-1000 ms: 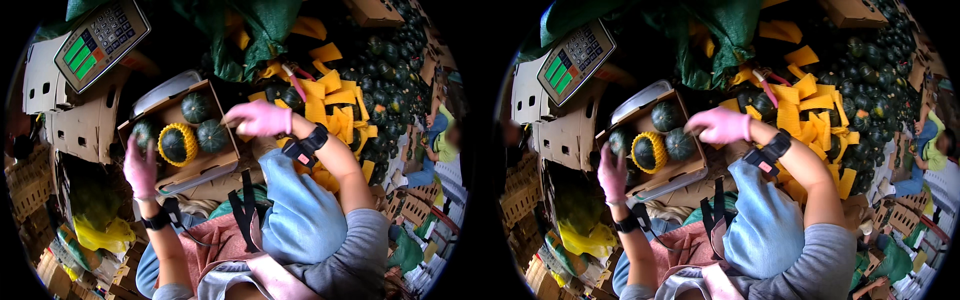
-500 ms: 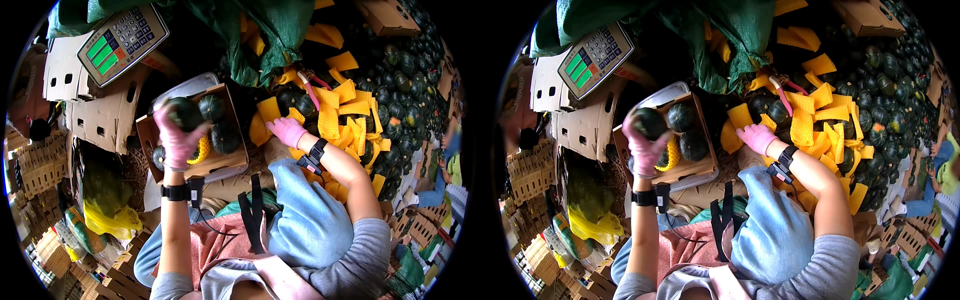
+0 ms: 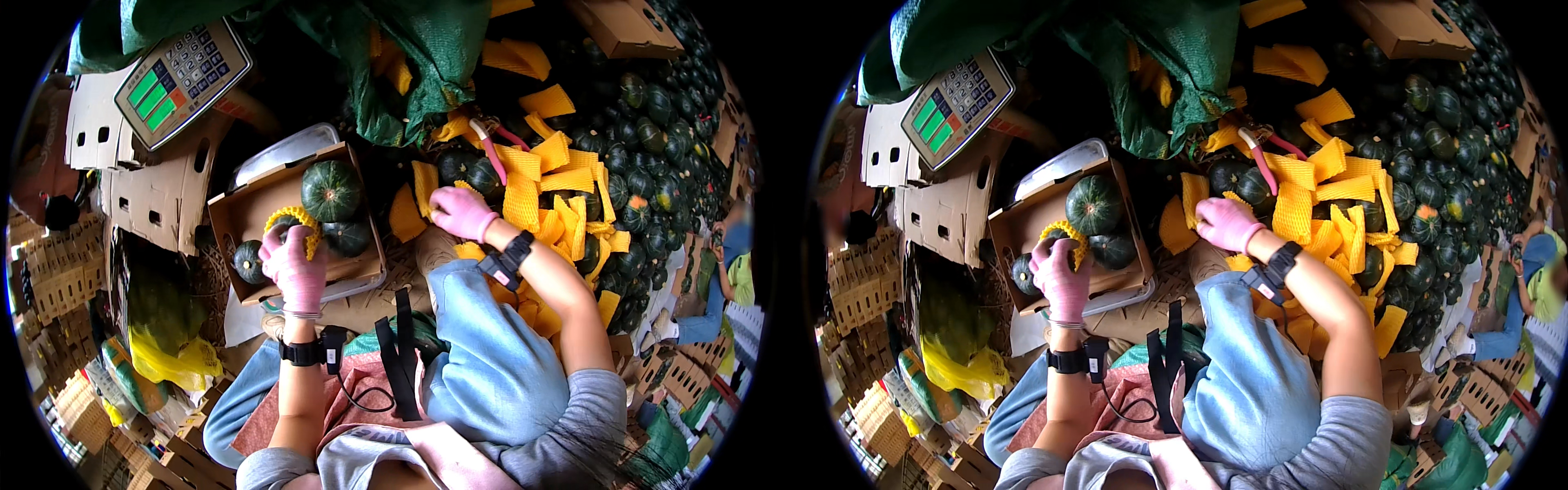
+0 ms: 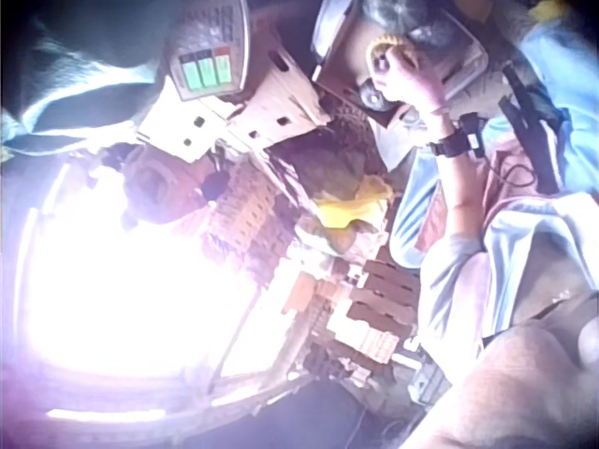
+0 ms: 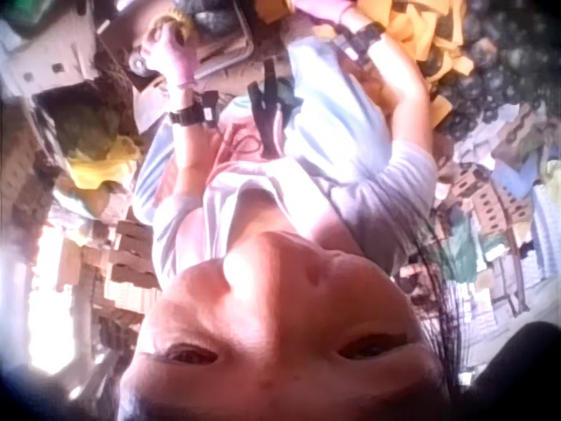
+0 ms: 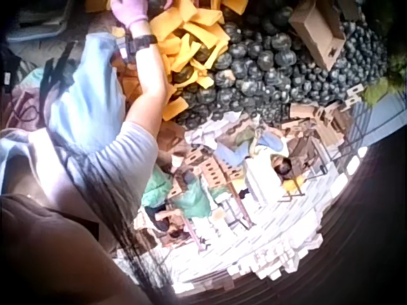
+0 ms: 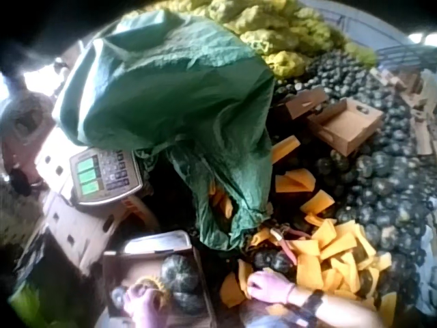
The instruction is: The person uses shears to trim the stems of green squash, places them on a digital scale in a cardboard box, and then wraps each squash in a yellow foam sleeve before arranging them back into the box.
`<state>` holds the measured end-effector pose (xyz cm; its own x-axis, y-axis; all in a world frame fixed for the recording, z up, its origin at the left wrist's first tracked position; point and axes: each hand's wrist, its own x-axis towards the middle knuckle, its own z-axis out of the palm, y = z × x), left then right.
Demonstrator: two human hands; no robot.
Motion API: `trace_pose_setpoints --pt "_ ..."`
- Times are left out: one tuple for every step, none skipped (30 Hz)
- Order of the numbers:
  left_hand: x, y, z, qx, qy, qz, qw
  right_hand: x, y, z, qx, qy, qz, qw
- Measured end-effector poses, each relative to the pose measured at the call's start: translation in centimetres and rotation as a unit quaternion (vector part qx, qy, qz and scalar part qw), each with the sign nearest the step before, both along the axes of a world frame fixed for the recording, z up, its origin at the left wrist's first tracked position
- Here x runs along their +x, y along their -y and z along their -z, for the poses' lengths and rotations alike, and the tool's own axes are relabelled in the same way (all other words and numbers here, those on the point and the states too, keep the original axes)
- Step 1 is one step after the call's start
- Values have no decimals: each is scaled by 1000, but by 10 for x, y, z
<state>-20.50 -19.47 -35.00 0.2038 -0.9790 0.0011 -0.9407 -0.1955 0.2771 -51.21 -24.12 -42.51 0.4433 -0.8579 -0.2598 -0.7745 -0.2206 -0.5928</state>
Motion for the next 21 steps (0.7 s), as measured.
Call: trace_pose_setpoints --pt "9 -1 4 -16 -4 0 1000 -4 6 -17 20 32 11 999" --pt "15 -4 11 -32 -8 0 999 -8 8 -23 15 93 35 995" --pt "15 -5 19 -39 -35 -8 999 -13 11 -27 24 137 44 989" --pt "15 -6 26 -72 2 35 997 -16 13 -31 32 181 54 982" --pt "18 -9 29 -81 -4 43 996 -20 13 -38 66 220 75 970" --pt "16 -9 28 -90 -12 55 994 -21 12 -44 64 220 76 971" --pt "15 -8 26 -91 -12 56 994 -22 12 -49 122 260 109 952" --pt "14 -8 23 -117 6 65 991 -22 12 -55 179 298 140 927" --pt "11 -7 16 -141 24 74 987 -22 12 -65 210 317 141 914" --pt "-6 -2 -3 -163 -15 83 983 -25 13 -67 208 314 148 914" --pt "-21 1 -20 -160 -91 114 976 -23 13 -71 206 342 125 908" --pt "-38 1 -32 -153 -168 144 963 -22 11 -76 205 367 103 901" --pt "-57 3 -46 -88 -281 157 943 -19 11 -87 243 380 106 886" --pt "-74 7 -55 -27 -388 168 906 -15 12 -91 260 387 93 880" --pt "-86 4 -39 7 -439 143 887 -10 13 -93 263 398 77 875" --pt "-96 6 -27 43 -490 120 863 -6 12 -95 265 408 65 871" --pt "-99 7 -20 90 -504 100 853 -4 12 -95 263 422 51 866" --pt "-102 8 -19 100 -573 117 805 -1 8 -102 288 447 82 843" --pt "-101 8 -17 97 -585 124 795 -2 7 -101 301 449 109 834" --pt "-99 9 -17 94 -598 131 785 -4 7 -100 314 450 136 825" --pt "-102 15 -27 21 -522 182 833 -3 10 -98 267 461 122 838"
